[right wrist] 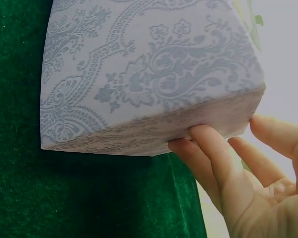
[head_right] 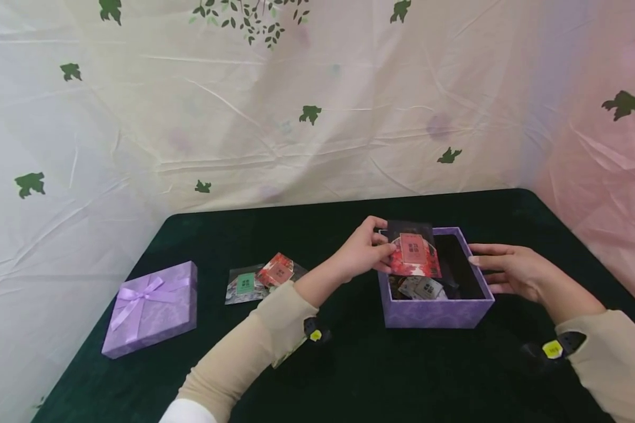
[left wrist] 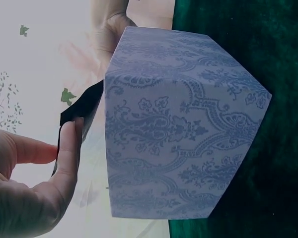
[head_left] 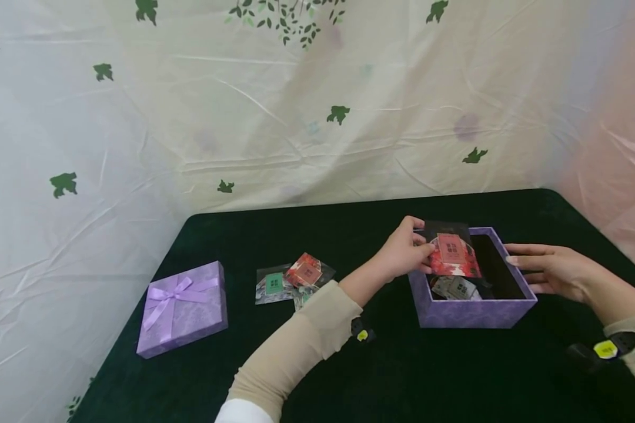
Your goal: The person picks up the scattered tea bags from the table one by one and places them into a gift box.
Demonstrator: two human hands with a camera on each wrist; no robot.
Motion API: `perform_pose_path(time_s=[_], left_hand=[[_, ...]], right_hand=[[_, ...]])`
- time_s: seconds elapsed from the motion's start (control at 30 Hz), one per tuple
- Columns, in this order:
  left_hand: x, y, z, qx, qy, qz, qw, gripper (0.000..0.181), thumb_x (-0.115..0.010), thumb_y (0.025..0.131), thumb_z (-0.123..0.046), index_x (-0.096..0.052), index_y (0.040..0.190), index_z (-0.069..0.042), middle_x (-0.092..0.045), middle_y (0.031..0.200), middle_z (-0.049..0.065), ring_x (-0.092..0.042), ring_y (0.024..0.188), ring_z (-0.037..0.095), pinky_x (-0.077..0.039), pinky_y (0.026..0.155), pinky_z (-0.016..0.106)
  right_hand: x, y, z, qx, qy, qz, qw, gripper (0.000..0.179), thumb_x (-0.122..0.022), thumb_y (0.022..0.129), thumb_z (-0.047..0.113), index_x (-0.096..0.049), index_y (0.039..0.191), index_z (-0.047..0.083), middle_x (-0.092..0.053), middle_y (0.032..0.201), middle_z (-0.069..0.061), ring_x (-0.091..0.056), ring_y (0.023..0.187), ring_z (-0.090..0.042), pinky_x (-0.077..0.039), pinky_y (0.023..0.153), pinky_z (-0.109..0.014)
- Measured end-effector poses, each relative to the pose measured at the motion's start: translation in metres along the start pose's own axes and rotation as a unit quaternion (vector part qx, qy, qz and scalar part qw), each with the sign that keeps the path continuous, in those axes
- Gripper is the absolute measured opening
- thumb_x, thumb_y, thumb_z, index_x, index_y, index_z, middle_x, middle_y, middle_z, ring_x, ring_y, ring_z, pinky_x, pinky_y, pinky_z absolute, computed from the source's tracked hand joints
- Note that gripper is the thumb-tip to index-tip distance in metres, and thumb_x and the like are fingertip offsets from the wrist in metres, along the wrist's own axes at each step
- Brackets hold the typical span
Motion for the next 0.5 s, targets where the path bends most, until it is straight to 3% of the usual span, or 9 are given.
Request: perform_pose_path(time_s=[0.23, 0.5], left_hand=[[-0.014, 0.004, 0.002, 0.008, 0.016, 0.023, 0.9996, 0.038, -0.054, 0.094, 0.002, -0.035, 0.127, -0.003, -0.057, 0.099, 0.014, -0.068, 0.086, 0.037, -0.058, 0.068, 0.038], [-0.023, 0.005, 0.014, 0.038, 0.045, 0.057, 0.9966, 0.043, -0.056, 0.093, 0.000, -0.034, 0.130, -0.001, -0.062, 0.096, 0.016, -0.069, 0.084, 0.034, -0.057, 0.074, 0.042]], right_hand=[[-0.002, -0.001, 0.002, 0.008, 0.002, -0.002, 1.0000, 0.027, -0.052, 0.098, 0.026, -0.062, 0.091, 0.051, -0.067, 0.094, 0.012, -0.065, 0.091, -0.015, -0.056, 0.079, -0.034], [-0.008, -0.001, -0.002, 0.024, -0.010, -0.005, 0.9997, 0.027, -0.052, 0.098, 0.026, -0.061, 0.093, 0.051, -0.068, 0.094, 0.012, -0.066, 0.090, -0.016, -0.057, 0.079, -0.035]])
Point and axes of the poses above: each hand's wrist, its own y-axis towards the middle knuckle, its own x-axis out of the back of the hand, z = x × y, the point moved 10 cm from there along y, towards the middle knuckle
